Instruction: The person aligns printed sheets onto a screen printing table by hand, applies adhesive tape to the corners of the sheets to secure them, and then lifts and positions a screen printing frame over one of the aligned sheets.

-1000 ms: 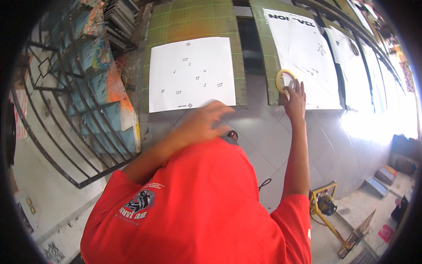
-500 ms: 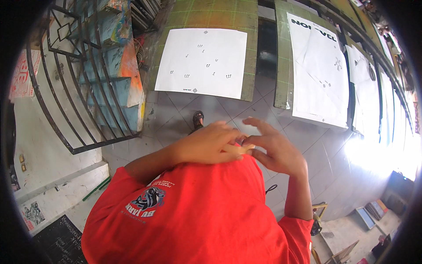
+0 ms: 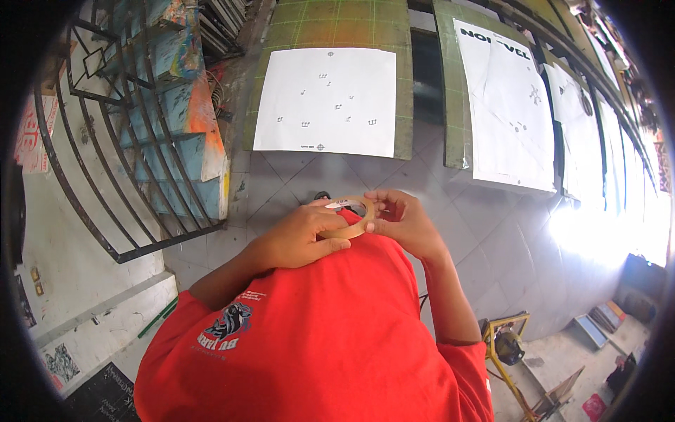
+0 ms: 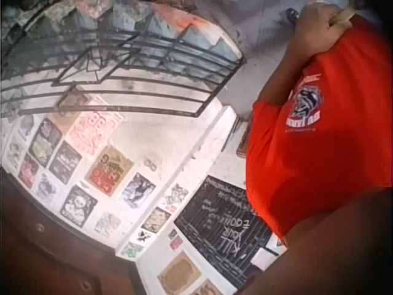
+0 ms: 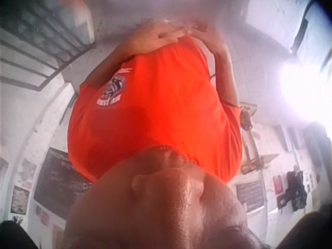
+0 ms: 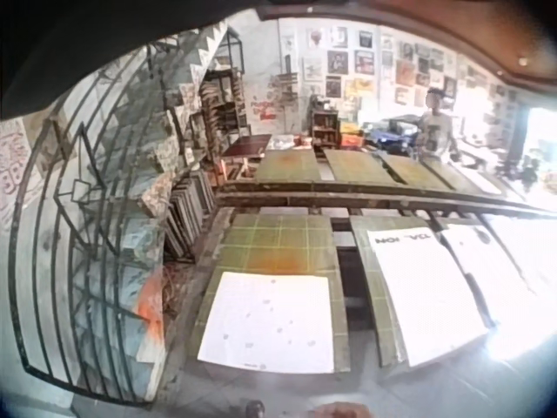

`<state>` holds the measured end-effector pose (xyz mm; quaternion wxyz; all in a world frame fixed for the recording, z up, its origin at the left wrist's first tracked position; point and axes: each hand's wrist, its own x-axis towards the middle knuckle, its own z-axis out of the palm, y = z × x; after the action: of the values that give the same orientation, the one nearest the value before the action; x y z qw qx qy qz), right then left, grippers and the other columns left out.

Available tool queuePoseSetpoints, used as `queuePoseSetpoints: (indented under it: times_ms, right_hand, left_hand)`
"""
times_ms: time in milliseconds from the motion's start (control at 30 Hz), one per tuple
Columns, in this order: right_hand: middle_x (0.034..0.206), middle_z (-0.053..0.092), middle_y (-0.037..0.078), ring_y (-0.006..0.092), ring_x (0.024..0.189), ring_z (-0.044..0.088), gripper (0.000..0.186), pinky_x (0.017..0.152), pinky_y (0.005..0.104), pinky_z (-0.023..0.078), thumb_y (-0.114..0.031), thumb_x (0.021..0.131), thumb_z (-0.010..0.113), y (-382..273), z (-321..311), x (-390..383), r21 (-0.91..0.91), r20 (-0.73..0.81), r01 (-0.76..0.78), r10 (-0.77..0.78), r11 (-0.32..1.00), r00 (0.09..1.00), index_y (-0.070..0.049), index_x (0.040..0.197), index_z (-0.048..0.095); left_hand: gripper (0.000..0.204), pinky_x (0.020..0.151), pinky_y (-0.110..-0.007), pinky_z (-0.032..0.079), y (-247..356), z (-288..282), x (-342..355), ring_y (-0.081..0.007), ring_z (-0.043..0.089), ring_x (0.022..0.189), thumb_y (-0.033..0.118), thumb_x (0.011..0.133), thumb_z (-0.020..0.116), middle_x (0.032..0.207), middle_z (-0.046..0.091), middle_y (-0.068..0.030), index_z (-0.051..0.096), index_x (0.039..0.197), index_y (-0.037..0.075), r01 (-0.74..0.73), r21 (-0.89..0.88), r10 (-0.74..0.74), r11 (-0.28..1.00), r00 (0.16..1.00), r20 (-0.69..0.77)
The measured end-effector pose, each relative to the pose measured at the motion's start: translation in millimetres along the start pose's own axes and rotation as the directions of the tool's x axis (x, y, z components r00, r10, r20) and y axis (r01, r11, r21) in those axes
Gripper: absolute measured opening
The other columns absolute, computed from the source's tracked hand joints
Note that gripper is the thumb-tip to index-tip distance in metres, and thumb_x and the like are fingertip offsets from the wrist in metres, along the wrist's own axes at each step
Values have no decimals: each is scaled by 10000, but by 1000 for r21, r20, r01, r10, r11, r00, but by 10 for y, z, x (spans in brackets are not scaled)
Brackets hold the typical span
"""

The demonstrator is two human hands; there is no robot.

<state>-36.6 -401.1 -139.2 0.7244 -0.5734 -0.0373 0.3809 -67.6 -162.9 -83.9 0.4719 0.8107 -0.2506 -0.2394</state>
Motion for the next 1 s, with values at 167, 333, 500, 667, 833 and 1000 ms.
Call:
queuePoseSetpoints:
  times_ms: [167,333,500,667,833,1000]
  right_hand:
    - [1012,609,51,107,949,581,427,879,256,491,-48,790,767,-42,301,79,-57,-140,34,-42,998,989,45,1160,576]
    - [1009,624,67,121,950,605,371,873,269,494,-41,799,752,-73,696,130,-165,-307,121,-167,979,937,38,1122,588]
    - [1022,633,75,146,986,614,363,864,286,496,-45,809,738,-56,936,165,-232,-417,147,-235,962,878,22,1134,592]
    - [1023,630,61,139,1015,589,391,934,292,480,-16,813,718,-83,1033,168,-360,-459,145,-310,922,833,-7,1185,597]
    - [1030,652,75,166,1012,600,276,929,311,478,-41,817,714,-150,1006,137,-558,-410,95,-373,825,833,-27,1088,665]
    - [955,679,83,153,866,640,189,782,284,511,-32,828,693,-156,987,101,-535,-470,71,-366,842,803,-7,1015,675]
  left_hand:
    - [163,1024,-461,354,-152,-131,-121,-284,565,681,201,871,620,681,563,-100,632,888,39,-43,-17,42,999,998,-53]
    - [187,1059,-452,334,-297,-284,-205,-295,567,697,195,858,650,714,581,-132,623,862,10,-54,-12,53,998,995,-83]
    - [217,1056,-453,346,-382,-403,-253,-328,565,706,198,846,671,758,608,-167,619,858,-12,-75,-10,74,997,994,-85]
    - [222,1070,-459,340,-419,-488,-246,-327,572,699,198,850,666,769,617,-169,630,887,-18,-110,-9,109,994,994,-30]
    - [219,1084,-458,325,-453,-517,-229,-315,578,685,198,855,654,740,612,-155,630,889,-18,-104,-31,105,994,994,12]
    - [195,1098,-479,300,-363,-584,-195,-316,583,707,200,870,627,730,616,-139,634,892,6,-24,-87,33,996,994,103]
